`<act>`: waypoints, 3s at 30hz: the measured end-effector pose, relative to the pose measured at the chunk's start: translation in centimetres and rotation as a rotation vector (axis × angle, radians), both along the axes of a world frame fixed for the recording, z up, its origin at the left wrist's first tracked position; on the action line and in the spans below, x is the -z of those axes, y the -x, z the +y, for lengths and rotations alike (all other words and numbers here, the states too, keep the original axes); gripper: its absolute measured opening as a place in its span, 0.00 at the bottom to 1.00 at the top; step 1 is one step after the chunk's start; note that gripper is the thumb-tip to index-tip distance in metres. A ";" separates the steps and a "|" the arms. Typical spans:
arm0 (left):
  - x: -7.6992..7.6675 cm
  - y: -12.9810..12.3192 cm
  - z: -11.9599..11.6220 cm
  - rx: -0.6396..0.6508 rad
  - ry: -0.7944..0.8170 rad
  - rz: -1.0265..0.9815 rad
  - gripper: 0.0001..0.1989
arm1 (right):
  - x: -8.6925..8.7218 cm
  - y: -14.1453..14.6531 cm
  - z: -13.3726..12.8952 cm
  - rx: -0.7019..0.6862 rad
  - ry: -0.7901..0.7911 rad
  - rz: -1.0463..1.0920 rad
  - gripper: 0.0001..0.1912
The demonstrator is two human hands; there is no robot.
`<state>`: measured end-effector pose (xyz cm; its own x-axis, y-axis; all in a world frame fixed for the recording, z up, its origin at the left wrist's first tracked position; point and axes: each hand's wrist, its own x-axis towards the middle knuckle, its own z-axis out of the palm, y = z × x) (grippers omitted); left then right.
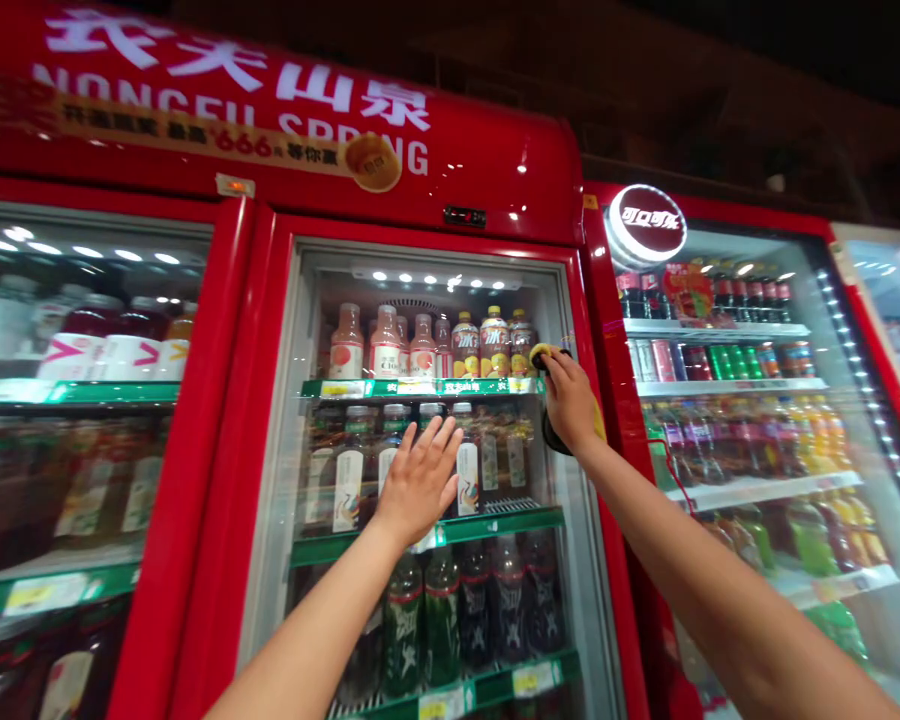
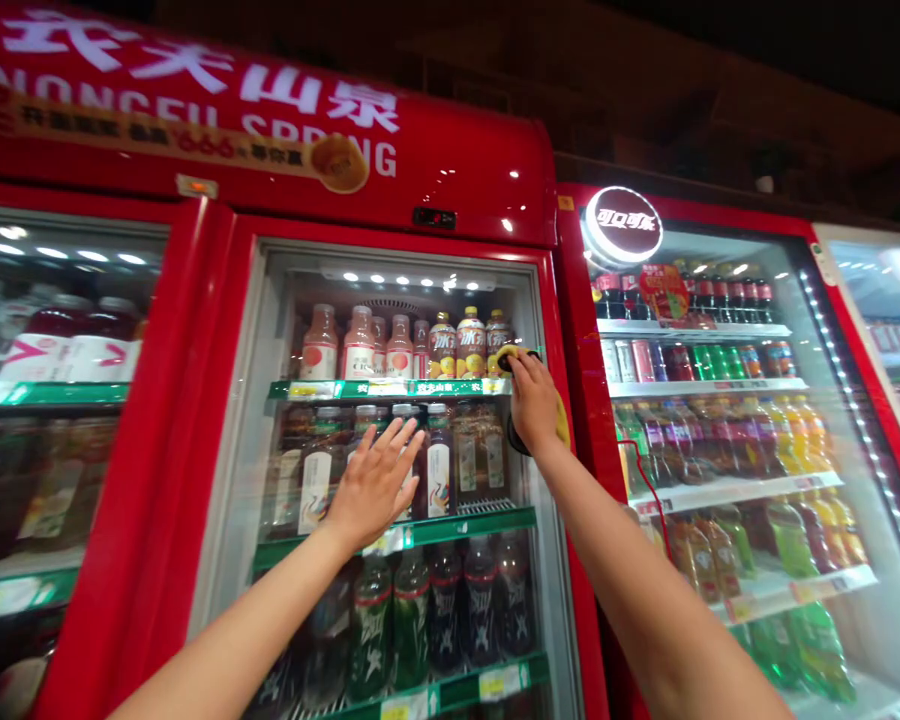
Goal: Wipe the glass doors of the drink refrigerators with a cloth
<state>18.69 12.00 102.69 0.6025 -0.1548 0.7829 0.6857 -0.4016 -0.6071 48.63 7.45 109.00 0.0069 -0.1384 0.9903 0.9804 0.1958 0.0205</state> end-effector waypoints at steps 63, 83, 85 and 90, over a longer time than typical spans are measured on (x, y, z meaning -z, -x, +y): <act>0.7 23.2 0.5 -0.136 0.090 0.029 0.42 | -1.7 26.3 3.0 0.048 0.200 -0.257 0.29; 2.6 23.5 0.7 -0.201 0.133 -0.056 0.46 | -5.9 34.9 5.3 0.012 0.226 -0.511 0.26; 2.8 23.2 0.7 -0.207 0.162 -0.082 0.48 | -4.5 34.9 5.1 0.029 0.268 -0.606 0.23; 3.6 23.1 0.2 -0.223 0.238 -0.162 0.48 | 1.3 33.7 3.7 0.018 0.350 -0.782 0.19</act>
